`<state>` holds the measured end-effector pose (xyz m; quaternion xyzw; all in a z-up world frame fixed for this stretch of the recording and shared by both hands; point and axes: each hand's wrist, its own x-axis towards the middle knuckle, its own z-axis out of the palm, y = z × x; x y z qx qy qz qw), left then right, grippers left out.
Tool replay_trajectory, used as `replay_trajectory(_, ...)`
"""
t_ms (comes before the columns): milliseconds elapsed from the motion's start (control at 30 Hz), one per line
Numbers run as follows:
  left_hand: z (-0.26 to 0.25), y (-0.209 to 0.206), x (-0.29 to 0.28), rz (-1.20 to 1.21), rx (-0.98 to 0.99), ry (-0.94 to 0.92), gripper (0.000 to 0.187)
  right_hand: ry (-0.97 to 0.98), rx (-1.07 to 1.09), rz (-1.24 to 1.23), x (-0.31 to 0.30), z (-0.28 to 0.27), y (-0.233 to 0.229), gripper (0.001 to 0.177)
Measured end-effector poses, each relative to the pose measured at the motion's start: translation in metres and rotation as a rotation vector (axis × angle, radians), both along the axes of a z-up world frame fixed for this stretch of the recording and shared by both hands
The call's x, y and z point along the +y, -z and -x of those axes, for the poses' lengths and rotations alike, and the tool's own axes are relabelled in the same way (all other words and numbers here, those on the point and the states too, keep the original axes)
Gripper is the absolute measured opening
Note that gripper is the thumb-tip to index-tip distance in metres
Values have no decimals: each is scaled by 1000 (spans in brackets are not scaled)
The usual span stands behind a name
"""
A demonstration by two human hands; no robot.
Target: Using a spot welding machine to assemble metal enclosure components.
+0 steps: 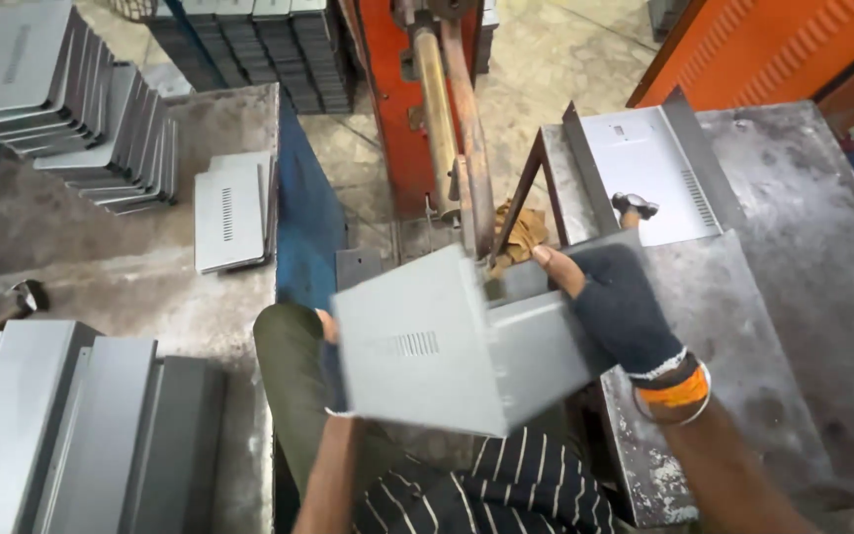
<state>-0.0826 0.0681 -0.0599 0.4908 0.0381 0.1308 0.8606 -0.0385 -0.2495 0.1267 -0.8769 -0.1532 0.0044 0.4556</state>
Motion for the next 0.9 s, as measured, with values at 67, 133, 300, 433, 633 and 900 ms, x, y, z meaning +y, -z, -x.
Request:
replay_trajectory(67, 2, 6, 5, -35, -9, 0, 63, 109, -34, -132, -3, 12, 18, 50)
replay_trajectory(133, 4, 12, 9, -63, -17, -1, 58, 119, 151, -306, -8, 10, 69, 51)
replay_trajectory(300, 14, 30, 6, -133, -10, 24, 46, 276, 239, -368, -42, 21, 113, 47)
replay_trajectory(433, 31, 41, 11, -210, 11, 43, 36, 446, 127, -217, -59, 30, 124, 46)
replay_trajectory(633, 34, 15, -9, -199, 60, -57, 21, 556, -95, 9, -72, -34, 145, 57)
replay_trajectory(900, 19, 12, -50, -120, 85, -207, 24, 609, 5, 650, -173, -191, 296, 73)
